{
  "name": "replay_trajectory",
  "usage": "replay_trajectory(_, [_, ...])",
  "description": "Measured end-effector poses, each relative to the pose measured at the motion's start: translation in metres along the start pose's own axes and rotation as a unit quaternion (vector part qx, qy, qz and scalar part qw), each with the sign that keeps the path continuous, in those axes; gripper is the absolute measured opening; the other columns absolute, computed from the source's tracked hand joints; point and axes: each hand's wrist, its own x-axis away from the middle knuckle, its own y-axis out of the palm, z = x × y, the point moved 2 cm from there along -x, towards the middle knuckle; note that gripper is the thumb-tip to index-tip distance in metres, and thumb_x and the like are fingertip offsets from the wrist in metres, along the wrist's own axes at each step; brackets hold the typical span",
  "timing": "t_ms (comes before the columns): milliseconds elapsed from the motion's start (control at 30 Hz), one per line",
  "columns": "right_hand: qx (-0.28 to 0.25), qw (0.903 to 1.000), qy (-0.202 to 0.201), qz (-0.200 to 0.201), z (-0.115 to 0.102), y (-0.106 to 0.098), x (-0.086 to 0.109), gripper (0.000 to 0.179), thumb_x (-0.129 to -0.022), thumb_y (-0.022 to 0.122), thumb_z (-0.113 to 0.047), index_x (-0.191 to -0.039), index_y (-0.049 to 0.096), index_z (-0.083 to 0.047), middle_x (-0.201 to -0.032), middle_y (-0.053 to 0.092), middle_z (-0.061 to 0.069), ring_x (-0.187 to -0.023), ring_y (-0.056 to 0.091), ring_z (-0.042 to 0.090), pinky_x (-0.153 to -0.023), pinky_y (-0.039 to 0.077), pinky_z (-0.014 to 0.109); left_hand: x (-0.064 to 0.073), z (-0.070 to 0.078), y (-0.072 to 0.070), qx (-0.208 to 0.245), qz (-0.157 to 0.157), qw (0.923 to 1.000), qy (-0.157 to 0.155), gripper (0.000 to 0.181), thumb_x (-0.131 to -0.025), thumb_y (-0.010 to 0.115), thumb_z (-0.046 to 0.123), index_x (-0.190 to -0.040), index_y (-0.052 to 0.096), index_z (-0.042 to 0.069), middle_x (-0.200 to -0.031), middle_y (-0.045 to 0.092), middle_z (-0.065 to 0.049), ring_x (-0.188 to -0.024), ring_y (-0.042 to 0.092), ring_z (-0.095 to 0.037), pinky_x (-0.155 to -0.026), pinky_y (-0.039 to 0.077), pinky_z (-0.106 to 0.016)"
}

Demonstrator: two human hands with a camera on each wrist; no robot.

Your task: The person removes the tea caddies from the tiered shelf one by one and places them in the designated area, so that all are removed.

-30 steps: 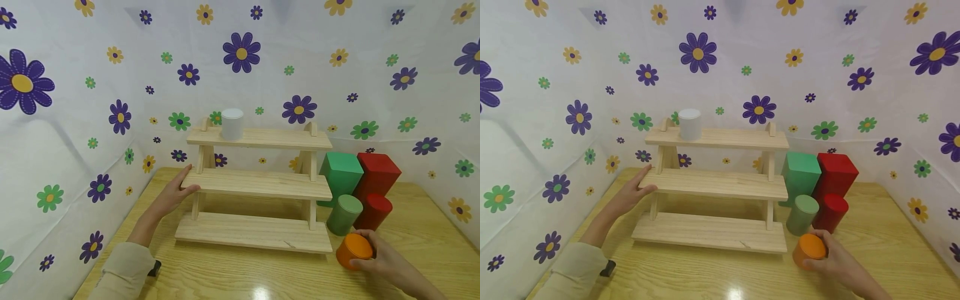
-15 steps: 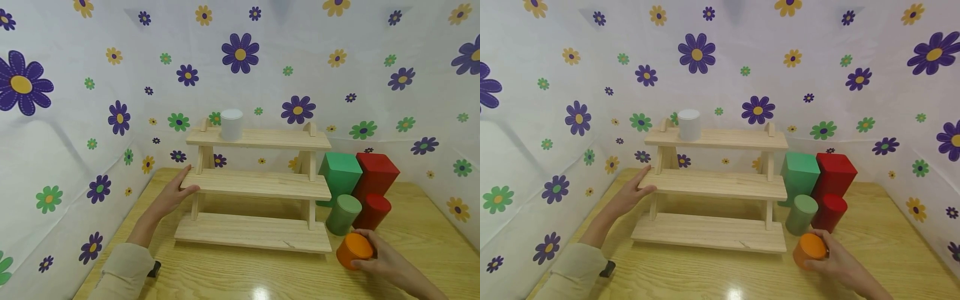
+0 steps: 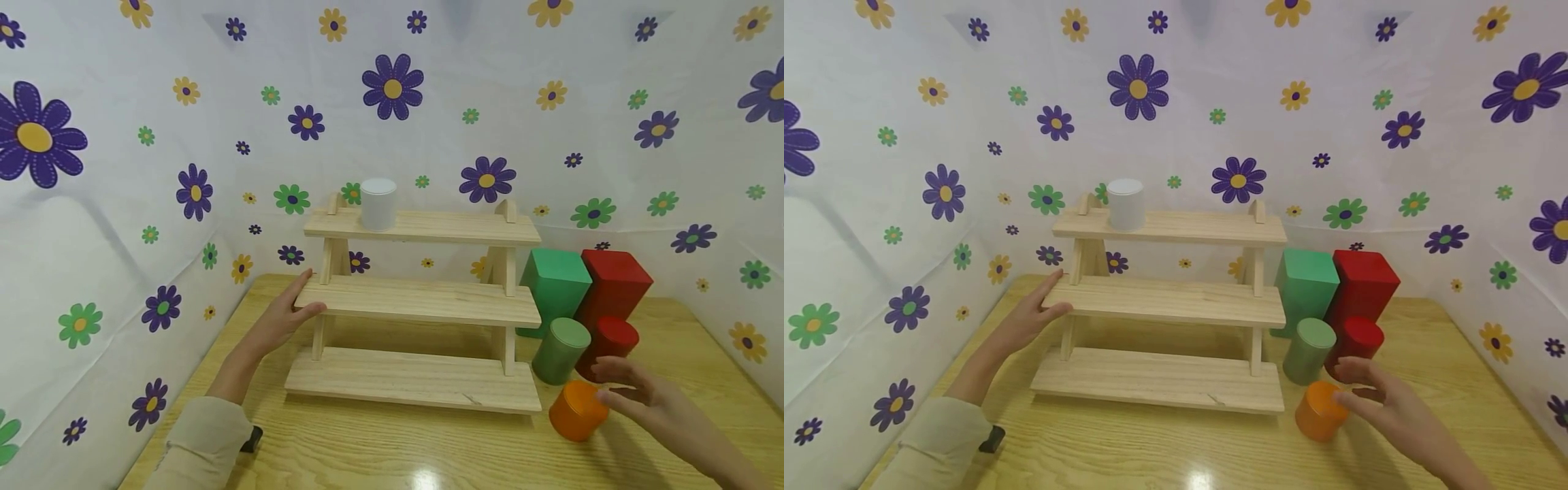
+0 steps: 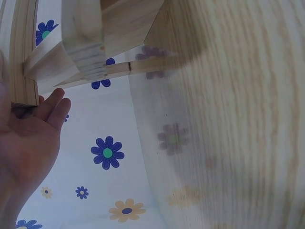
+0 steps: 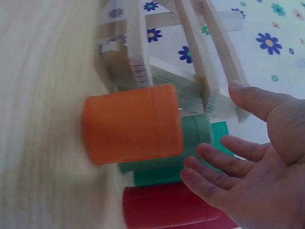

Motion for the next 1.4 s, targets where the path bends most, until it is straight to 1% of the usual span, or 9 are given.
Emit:
replay_trajectory(100, [0.006, 0.9997, -0.012, 0.018, -0.007, -0.008, -0.001, 0.047, -0.106, 0.062, -0.017, -0.143, 0.047, 0.007, -0.136, 0.057, 0.028, -0.102, 0.061, -0.006, -0.077, 0.057, 0.02, 0.001, 0.002, 0.0, -0.002, 0.0, 1.0, 0.001, 0.086, -0.106, 0.061, 0.038, -0.168, 0.006, 0.013, -0.171, 0.01, -0.018, -0.152, 0.022, -0.045, -0.119, 0.026, -0.061])
replay_trajectory(333, [-0.009, 0.9969, -0.059, 0.051, -0.03, -0.022, -0.01, 0.046, -0.108, 0.057, -0.019, -0.149, 0.045, -0.002, -0.128, 0.063, -0.007, -0.107, 0.06, -0.008, -0.082, 0.054, 0.016, 0.002, 0.005, -0.001, -0.004, 0.001, 1.0, -0.001, 0.086, -0.106, 0.062, 0.036, -0.168, 0.007, 0.014, -0.171, 0.011, -0.018, -0.152, 0.022, -0.044, -0.118, 0.027, -0.062])
replay_trajectory(467, [-0.02, 0.9945, -0.087, 0.056, -0.05, -0.024, -0.02, 0.045, -0.108, 0.057, -0.019, -0.15, 0.046, -0.006, -0.134, 0.062, 0.0, -0.115, 0.057, -0.008, -0.086, 0.049, 0.01, 0.002, 0.004, -0.001, -0.003, 0.0, 1.0, -0.002, 0.086, -0.106, 0.062, 0.036, -0.168, 0.007, 0.013, -0.171, 0.01, -0.018, -0.153, 0.022, -0.044, -0.119, 0.027, -0.061])
replay_trajectory(633, [-0.03, 0.9944, -0.088, 0.051, -0.074, -0.024, -0.037, 0.051, -0.108, 0.058, -0.025, -0.154, 0.043, -0.009, -0.143, 0.058, 0.009, -0.12, 0.054, -0.008, -0.089, 0.046, 0.007, 0.0, 0.001, -0.001, -0.013, 0.0, 0.9999, -0.005, 0.088, -0.105, 0.061, 0.041, -0.167, 0.007, 0.011, -0.171, 0.01, -0.019, -0.153, 0.02, -0.045, -0.119, 0.026, -0.061])
replay_trajectory(700, [-0.034, 0.994, -0.089, 0.053, -0.084, -0.024, -0.045, 0.055, -0.108, 0.058, -0.027, -0.156, 0.04, -0.008, -0.145, 0.057, 0.012, -0.123, 0.055, -0.003, -0.089, 0.045, 0.007, -0.001, 0.0, -0.001, -0.016, 0.002, 0.9998, -0.007, 0.088, -0.105, 0.061, 0.043, -0.167, 0.007, 0.011, -0.171, 0.01, -0.018, -0.153, 0.02, -0.044, -0.12, 0.025, -0.061])
replay_trajectory(900, [-0.027, 0.9941, -0.08, 0.068, -0.11, -0.026, -0.069, 0.066, -0.108, 0.056, -0.037, -0.161, 0.031, -0.006, -0.149, 0.054, 0.018, -0.137, 0.049, 0.041, -0.089, 0.045, 0.008, -0.002, 0.001, -0.002, -0.023, 0.003, 0.9997, -0.003, 0.088, -0.105, 0.062, 0.042, -0.167, 0.008, 0.009, -0.171, 0.01, -0.018, -0.154, 0.019, -0.043, -0.12, 0.024, -0.06])
replay_trajectory(1033, [-0.035, 0.9935, -0.076, 0.076, -0.122, -0.026, -0.082, 0.067, -0.107, 0.055, -0.041, -0.161, 0.032, -0.008, -0.152, 0.051, 0.018, -0.141, 0.045, 0.042, -0.104, 0.05, 0.033, -0.002, 0.003, -0.002, -0.016, 0.002, 0.9999, -0.002, 0.087, -0.105, 0.062, 0.039, -0.167, 0.008, 0.01, -0.171, 0.011, -0.017, -0.154, 0.019, -0.043, -0.12, 0.024, -0.06])
replay_trajectory(1167, [-0.056, 0.9914, -0.088, 0.079, -0.133, -0.024, -0.092, 0.069, -0.107, 0.056, -0.042, -0.162, 0.031, -0.01, -0.155, 0.049, 0.017, -0.144, 0.042, 0.041, -0.108, 0.039, 0.067, -0.001, 0.003, -0.002, -0.009, 0.002, 0.9999, -0.005, 0.087, -0.105, 0.062, 0.037, -0.167, 0.008, 0.011, -0.171, 0.011, -0.018, -0.153, 0.021, -0.044, -0.12, 0.025, -0.06])
replay_trajectory(1400, [-0.073, 0.9892, -0.1, 0.078, -0.154, -0.022, -0.111, 0.073, -0.105, 0.058, -0.045, -0.162, 0.032, -0.008, -0.155, 0.048, 0.015, -0.146, 0.041, 0.038, -0.111, 0.034, 0.069, -0.001, 0.004, -0.002, -0.014, 0.001, 0.9998, -0.01, 0.087, -0.105, 0.062, 0.039, -0.167, 0.008, 0.011, -0.171, 0.011, -0.018, -0.153, 0.021, -0.044, -0.12, 0.025, -0.06])
